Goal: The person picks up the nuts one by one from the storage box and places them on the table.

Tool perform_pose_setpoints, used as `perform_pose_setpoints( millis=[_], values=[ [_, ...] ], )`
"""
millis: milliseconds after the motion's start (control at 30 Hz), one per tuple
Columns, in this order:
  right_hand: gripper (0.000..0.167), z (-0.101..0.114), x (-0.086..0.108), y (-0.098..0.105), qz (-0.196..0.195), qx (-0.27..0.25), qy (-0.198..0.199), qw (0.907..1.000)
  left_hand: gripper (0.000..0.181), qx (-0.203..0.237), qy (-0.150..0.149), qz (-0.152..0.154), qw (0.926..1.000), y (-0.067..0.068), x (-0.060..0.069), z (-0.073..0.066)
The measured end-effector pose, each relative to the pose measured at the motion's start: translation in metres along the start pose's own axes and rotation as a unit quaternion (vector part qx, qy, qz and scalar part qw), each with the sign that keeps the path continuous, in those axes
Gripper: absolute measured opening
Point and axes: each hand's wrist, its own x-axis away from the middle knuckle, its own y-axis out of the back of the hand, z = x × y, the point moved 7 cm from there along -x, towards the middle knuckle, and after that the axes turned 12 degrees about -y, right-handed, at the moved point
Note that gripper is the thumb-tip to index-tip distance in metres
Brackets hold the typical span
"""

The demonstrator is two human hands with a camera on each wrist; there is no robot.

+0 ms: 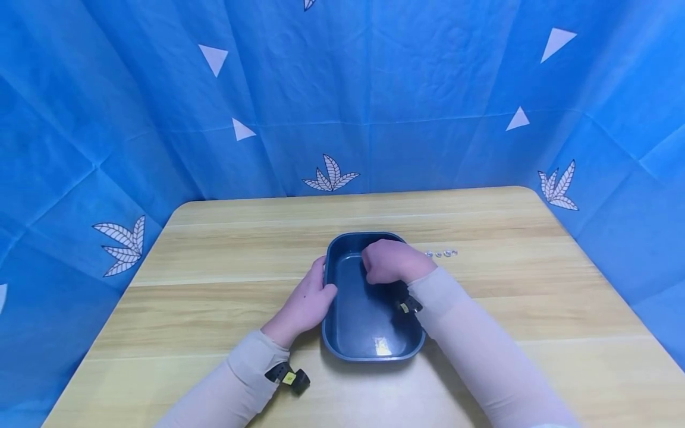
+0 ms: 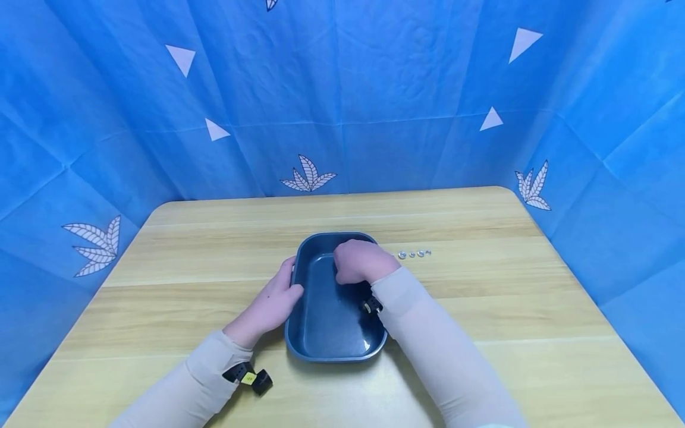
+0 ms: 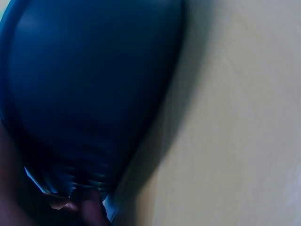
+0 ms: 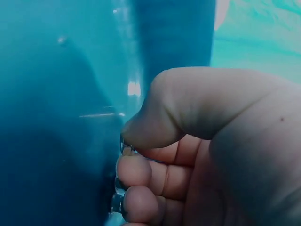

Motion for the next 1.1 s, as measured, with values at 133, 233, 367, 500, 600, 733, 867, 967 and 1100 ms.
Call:
perform_pose_setpoints(
  millis=[133,233,367,500,600,733,867,967,1100],
  values=[
    [0.01,-0.002,0.003,0.002,0.003,-0.035,0.004,0.9994,0.065,-0.001,0.002,0.002,1.0,-0.002,0.0,0.0],
    [0.01,-0.004,0.005,0.005,-0.005,-0.049,0.011,0.9987,0.065,-0.003,-0.001,0.002,1.0,-0.002,0.0,-0.001],
    [0.01,-0.005,0.006,0.01,-0.019,-0.054,0.024,0.9981,0.065,-0.003,-0.005,0.004,1.0,-0.001,-0.001,-0.003],
    [0.01,-0.003,0.008,0.015,-0.027,-0.061,0.033,0.9972,0.065,-0.001,-0.006,0.003,1.0,0.001,-0.001,-0.005],
    [0.009,-0.002,0.01,0.019,-0.037,-0.075,0.035,0.9959,0.065,-0.002,-0.004,0.004,1.0,0.001,-0.001,-0.004],
    [0.008,-0.001,0.013,0.025,-0.057,-0.091,0.036,0.9935,0.065,-0.005,-0.001,0.005,1.0,0.001,-0.001,-0.002],
    [0.008,0.001,0.018,0.029,-0.066,-0.099,0.036,0.9923,0.065,-0.002,0.001,0.006,1.0,0.001,-0.001,-0.002],
    [0.008,0.003,0.021,0.03,-0.063,-0.104,0.038,0.9919,0.065,-0.001,0.004,0.007,1.0,0.0,-0.001,-0.001],
    [0.008,0.003,0.022,0.031,-0.061,-0.109,0.04,0.9913,0.065,-0.003,0.004,0.007,1.0,0.0,-0.002,-0.001]
  ],
)
